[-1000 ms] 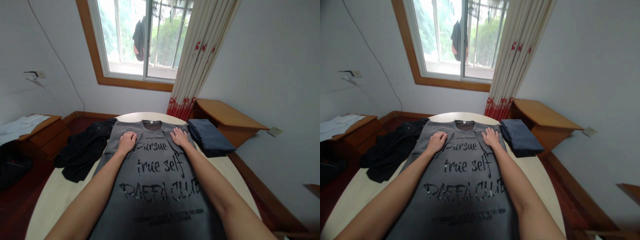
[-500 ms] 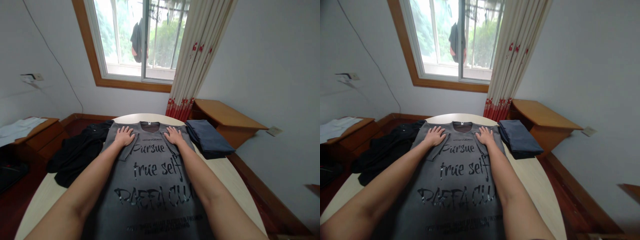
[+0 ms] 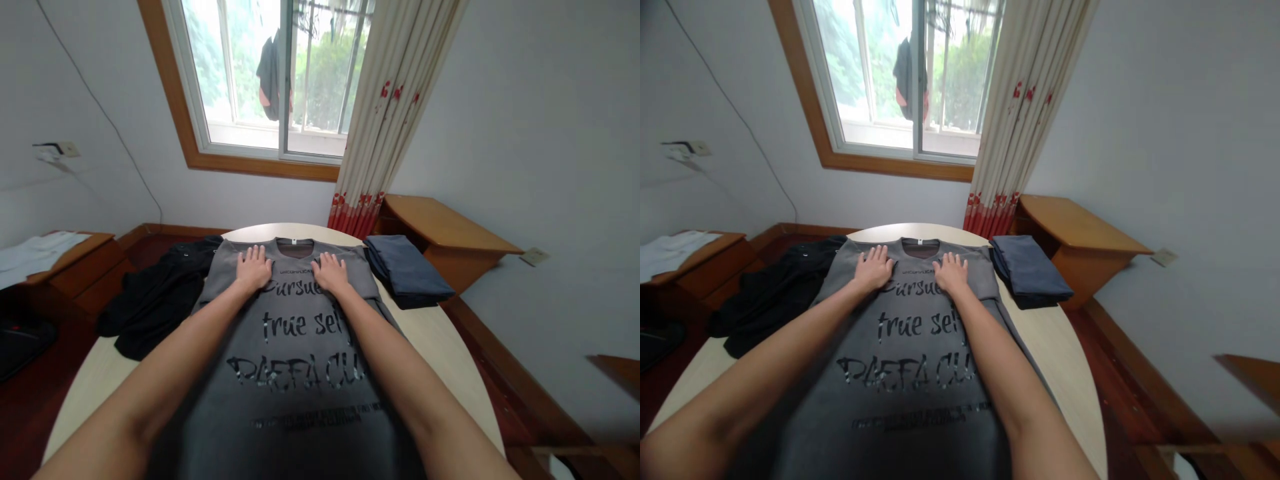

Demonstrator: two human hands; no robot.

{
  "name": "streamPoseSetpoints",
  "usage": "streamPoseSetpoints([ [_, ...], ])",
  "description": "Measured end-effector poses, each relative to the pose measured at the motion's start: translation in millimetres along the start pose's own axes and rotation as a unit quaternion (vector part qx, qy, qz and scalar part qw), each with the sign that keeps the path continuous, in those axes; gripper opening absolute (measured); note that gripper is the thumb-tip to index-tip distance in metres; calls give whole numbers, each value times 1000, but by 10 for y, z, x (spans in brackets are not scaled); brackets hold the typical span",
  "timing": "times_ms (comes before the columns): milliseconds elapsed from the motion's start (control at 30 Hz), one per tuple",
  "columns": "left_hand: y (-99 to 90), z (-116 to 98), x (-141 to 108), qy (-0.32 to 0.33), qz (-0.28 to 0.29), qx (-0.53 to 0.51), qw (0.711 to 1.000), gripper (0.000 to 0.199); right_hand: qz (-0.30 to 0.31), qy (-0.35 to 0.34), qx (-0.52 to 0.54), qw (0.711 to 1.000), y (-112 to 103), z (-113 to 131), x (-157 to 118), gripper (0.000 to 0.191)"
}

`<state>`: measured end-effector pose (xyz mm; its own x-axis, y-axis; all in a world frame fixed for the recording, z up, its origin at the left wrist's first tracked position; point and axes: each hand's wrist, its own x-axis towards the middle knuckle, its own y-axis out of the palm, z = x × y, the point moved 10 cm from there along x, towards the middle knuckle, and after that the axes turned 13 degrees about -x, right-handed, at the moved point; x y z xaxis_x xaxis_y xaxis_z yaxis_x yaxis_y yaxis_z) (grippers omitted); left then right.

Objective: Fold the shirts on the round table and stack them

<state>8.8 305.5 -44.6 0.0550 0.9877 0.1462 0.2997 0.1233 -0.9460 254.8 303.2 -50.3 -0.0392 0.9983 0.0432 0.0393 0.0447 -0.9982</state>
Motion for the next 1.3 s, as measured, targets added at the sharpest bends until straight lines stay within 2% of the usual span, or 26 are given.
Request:
streamPoseSetpoints([
  [67, 69, -60, -227, 17, 27, -27, 999, 69, 6, -15, 22, 1000, 63, 17, -220, 68],
  [133, 109, -62, -437, 21, 55, -35, 998, 68, 9, -1, 21, 1000, 102, -68, -427, 66],
  [200, 64, -75, -615, 24, 48, -37, 998, 65, -10, 11, 18, 1000, 65, -114, -617, 64],
  [267, 16, -146, -790, 36, 35, -36, 998, 65, -28, -6, 21, 999, 11, -34, -799, 64],
  [367, 50, -300, -1086, 64, 43, -29, 997, 64, -22, -44, 21, 999, 11, 161, -1055, 64],
  [467, 55, -338, -1378, 82, 30, -30, 996, 61, -13, -37, 23, 999, 49, 135, -1263, 63],
  [600, -14, -187, -1694, 93, 17, -42, 995, 60, -5, -11, 14, 1000, 122, -231, -1504, 62],
  [800, -117, 57, -1988, 75, 48, -44, 995, 62, -16, 53, -17, 998, 175, -922, -1827, 63],
  [967, -211, 267, -2259, 49, 55, -30, 997, 64, -23, 78, -29, 996, 178, -1220, -2055, 64],
  [1167, -415, 472, -2776, 49, 22, -15, 998, 59, -6, 156, -40, 987, 113, -1314, -2325, 63],
  [1233, -527, 542, -2933, 23, -5, 1, 1000, 58, -22, 160, -61, 985, 26, -1197, -2380, 60],
  [1300, -655, 626, -3071, -19, -40, 19, 999, 59, -40, 130, -74, 988, -57, -983, -2404, 59],
])
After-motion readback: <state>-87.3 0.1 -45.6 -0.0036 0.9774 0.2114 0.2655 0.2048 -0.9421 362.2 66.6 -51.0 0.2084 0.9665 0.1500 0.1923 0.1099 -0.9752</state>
